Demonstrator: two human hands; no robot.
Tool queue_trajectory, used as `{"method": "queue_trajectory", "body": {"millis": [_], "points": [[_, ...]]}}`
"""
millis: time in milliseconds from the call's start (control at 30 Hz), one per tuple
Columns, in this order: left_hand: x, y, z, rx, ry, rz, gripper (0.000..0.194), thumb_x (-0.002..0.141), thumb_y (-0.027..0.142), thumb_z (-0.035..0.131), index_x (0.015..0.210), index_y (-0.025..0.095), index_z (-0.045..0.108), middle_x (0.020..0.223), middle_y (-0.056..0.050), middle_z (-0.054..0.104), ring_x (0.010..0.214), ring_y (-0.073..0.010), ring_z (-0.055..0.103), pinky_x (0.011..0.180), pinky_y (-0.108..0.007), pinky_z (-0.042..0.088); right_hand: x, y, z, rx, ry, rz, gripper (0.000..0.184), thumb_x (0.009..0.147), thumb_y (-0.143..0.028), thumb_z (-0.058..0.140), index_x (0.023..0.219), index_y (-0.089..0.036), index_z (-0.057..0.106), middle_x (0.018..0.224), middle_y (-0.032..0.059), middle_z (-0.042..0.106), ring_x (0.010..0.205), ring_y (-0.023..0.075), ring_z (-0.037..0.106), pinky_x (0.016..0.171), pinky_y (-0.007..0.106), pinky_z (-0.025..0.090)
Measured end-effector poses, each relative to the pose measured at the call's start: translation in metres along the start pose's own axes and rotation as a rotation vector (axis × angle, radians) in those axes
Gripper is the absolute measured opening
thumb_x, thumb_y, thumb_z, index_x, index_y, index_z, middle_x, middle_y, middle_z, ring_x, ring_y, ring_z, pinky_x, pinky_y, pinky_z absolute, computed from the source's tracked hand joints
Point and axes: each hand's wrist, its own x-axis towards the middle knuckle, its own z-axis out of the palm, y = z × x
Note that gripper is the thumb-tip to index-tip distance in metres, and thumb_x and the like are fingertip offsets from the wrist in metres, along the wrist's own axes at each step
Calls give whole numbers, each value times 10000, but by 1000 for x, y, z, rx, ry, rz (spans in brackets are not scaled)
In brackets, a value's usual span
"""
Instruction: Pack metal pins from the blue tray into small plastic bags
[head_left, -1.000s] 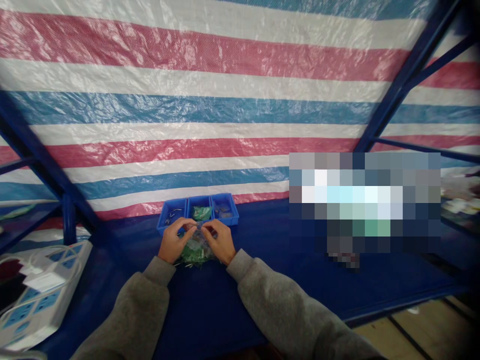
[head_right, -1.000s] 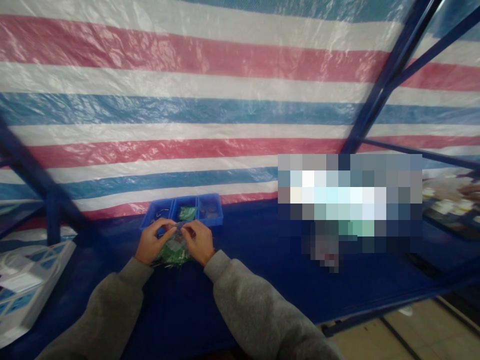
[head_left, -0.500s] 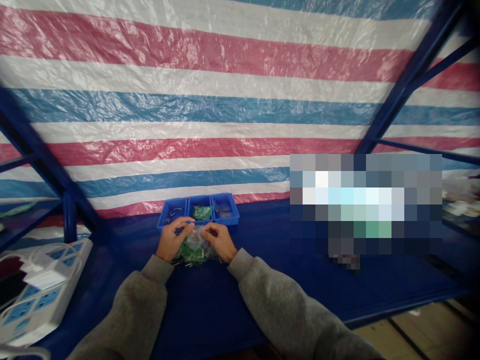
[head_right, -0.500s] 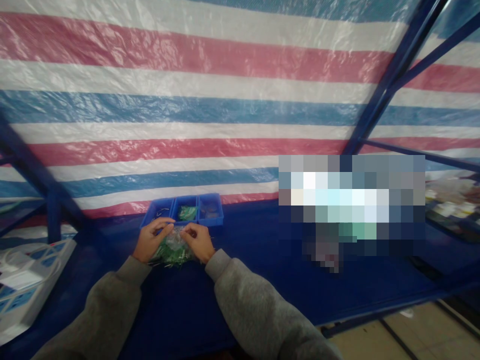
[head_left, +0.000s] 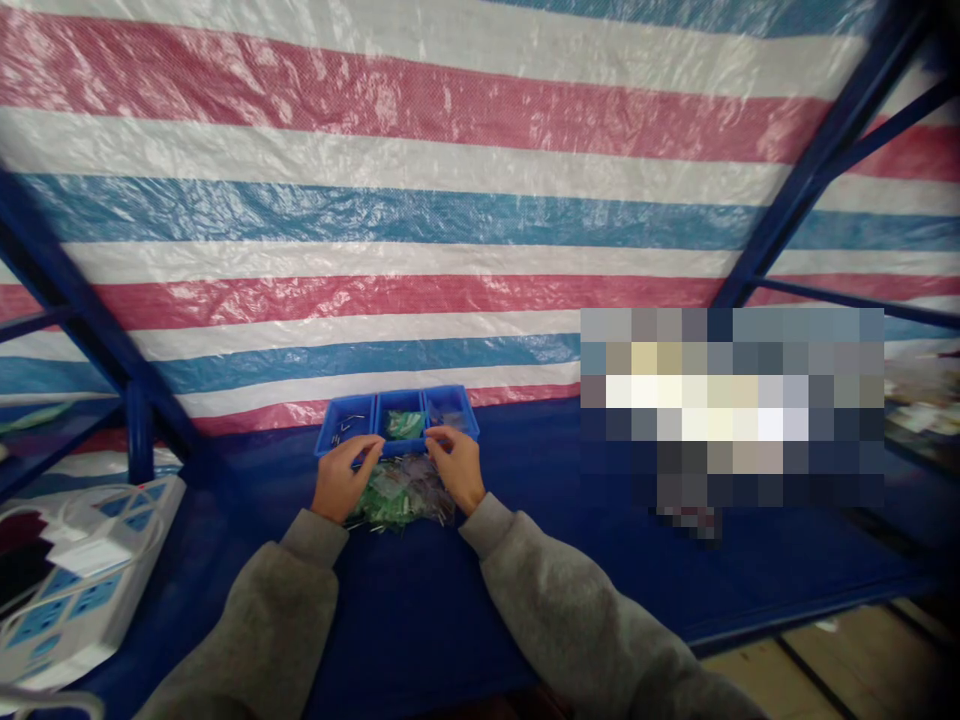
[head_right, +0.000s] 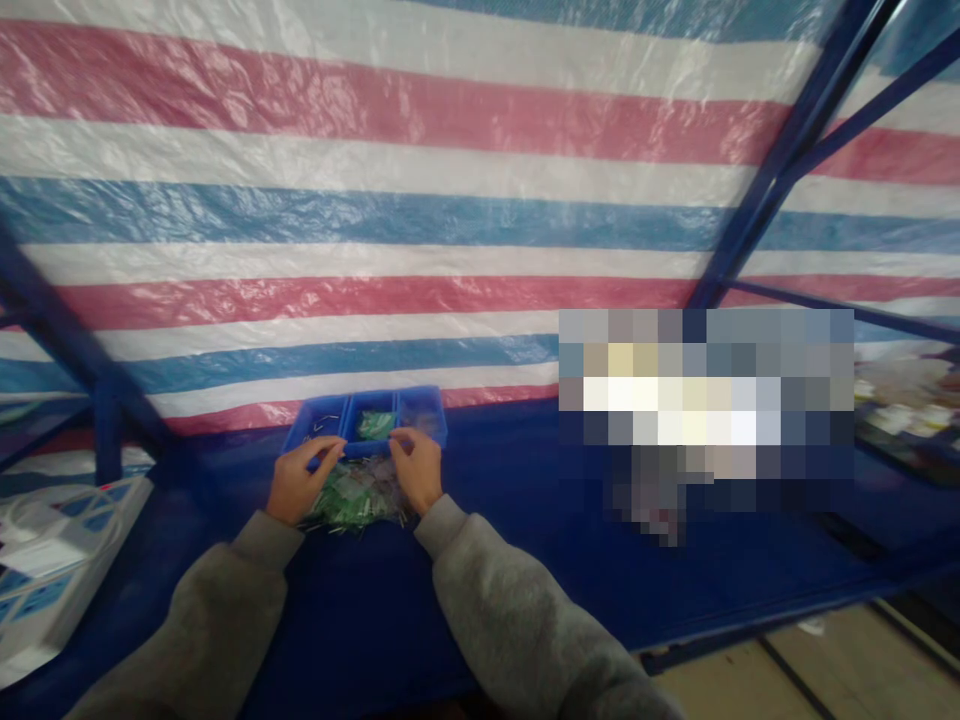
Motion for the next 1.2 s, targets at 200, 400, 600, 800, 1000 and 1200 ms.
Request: {"method": "queue_trajectory", "body": {"millis": [200,400,600,800,1000,1200], "points": [[-2,-8,3,76,-105,163,195,851,287,495,897,187,655,850,-68,675,831,-192,620,809,-321,470,-17,-11,2,-495,-341,-377,253,658,-87,616,882,-198,657,875,35,603,851,178,547,783,280,431],[0,-9,-1,95,-51,98,201,862,300,477,893,183,636,891,-61,678,832,-178,621,822,-300,464,-21,-7,5,-549,-509,-587,332,670,-30,598,949,-200,656,962,47,540,902,176,504,807,276,412],[-1,-5,0,69,-66,40,234,857,339,476,888,182,647,882,-62,689,816,-183,623,812,-307,464,-19,-6,6,-497,-425,-616,124,799,-126,561,816,-205,656,867,47,568,844,176,514,762,280,409],[5,7,-7,-124,-122,-103,313,854,374,470,1037,173,625,988,-73,682,891,-201,616,822,-320,472,-21,-17,6,-256,-184,-431,155,882,-211,465,844,-190,614,792,28,571,725,141,525,702,248,409],[2,8,0,-194,-236,-144,289,782,408,574,922,177,678,905,-55,705,819,-204,631,791,-320,484,-21,-14,9,-95,-70,-310,168,879,-274,460,861,-181,599,801,28,594,725,143,537,671,241,412],[1,6,4,-243,-252,-145,250,799,388,559,811,177,692,792,-35,708,746,-186,636,743,-293,489,-23,-15,9,-56,-84,-259,186,872,-302,463,875,-177,601,818,38,610,745,149,547,661,245,423]]}}
